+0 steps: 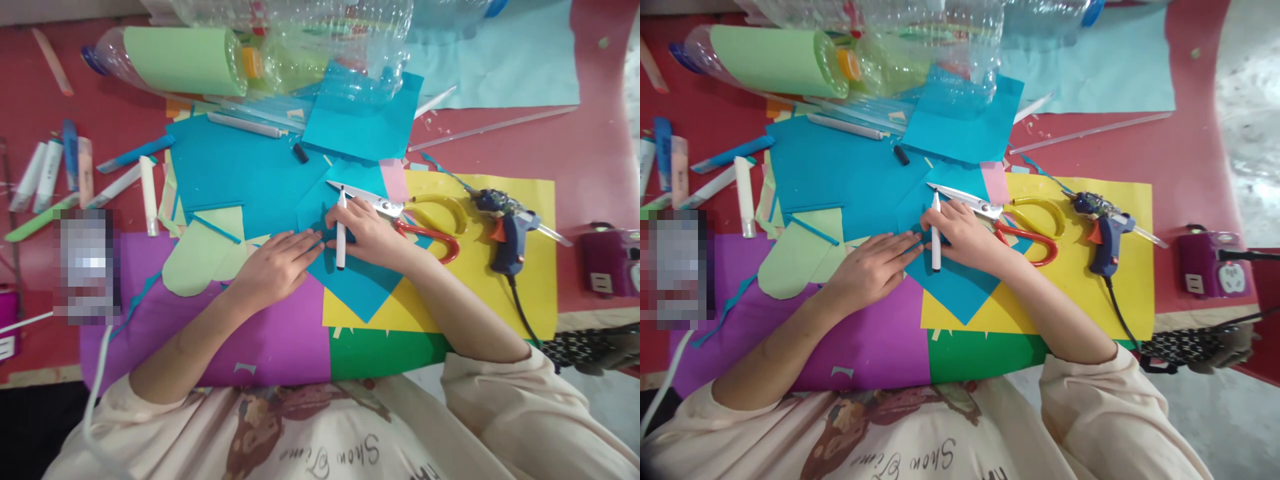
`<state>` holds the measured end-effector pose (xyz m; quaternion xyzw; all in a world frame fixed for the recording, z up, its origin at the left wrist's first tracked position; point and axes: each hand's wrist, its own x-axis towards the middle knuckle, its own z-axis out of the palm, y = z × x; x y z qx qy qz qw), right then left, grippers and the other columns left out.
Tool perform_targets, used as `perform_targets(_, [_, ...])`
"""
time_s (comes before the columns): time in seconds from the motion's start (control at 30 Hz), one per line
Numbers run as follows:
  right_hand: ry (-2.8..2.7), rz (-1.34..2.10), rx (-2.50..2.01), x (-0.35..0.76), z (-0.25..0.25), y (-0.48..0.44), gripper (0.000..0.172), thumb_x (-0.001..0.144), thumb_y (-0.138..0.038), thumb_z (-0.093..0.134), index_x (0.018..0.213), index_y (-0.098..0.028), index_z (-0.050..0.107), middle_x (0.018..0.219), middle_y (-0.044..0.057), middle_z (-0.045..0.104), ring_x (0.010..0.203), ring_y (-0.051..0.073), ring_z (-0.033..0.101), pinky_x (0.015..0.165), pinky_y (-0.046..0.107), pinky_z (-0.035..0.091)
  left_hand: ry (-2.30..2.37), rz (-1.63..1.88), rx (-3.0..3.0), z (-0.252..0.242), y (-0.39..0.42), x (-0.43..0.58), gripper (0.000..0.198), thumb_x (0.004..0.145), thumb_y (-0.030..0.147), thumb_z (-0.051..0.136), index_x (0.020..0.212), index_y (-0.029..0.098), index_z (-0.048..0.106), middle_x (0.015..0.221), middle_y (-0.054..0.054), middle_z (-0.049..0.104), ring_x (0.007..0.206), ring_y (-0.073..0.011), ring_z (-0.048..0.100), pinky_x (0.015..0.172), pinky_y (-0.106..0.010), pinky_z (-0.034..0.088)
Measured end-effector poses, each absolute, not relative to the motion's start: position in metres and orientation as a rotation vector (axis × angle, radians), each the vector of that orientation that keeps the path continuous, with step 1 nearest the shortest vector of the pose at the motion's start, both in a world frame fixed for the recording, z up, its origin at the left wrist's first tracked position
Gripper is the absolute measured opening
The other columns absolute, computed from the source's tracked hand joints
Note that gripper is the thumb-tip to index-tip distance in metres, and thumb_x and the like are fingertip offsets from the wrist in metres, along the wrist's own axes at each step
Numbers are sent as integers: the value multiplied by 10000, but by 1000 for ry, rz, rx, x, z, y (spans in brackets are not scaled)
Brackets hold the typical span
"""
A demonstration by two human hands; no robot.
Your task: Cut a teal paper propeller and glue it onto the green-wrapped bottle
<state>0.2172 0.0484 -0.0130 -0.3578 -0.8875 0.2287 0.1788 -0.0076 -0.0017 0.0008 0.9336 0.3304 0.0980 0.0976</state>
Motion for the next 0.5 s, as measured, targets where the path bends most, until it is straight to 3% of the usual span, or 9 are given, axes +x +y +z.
perform_targets(0.37, [-2466, 595, -962, 220, -8, 46, 71, 898, -215, 557, 969, -211, 547, 1201, 147, 673, 1050, 313, 612, 922, 507, 473, 1032, 289, 2743, -1, -6, -3, 400, 958, 115, 375, 1305, 104, 573, 1378, -156, 596, 1300, -258, 559, 1049, -459, 496])
perform_targets(0.5, [-2374, 641, -1059, 226, -8, 52, 33, 897, -222, 552, 919, -228, 529, 1118, 135, 692, 1057, 309, 621, 897, 500, 492, 1043, 293, 2797, -1, -9, -2, 395, 962, 106, 369, 1301, 88, 571, 1370, -158, 602, 1285, -256, 573, 1047, -452, 503])
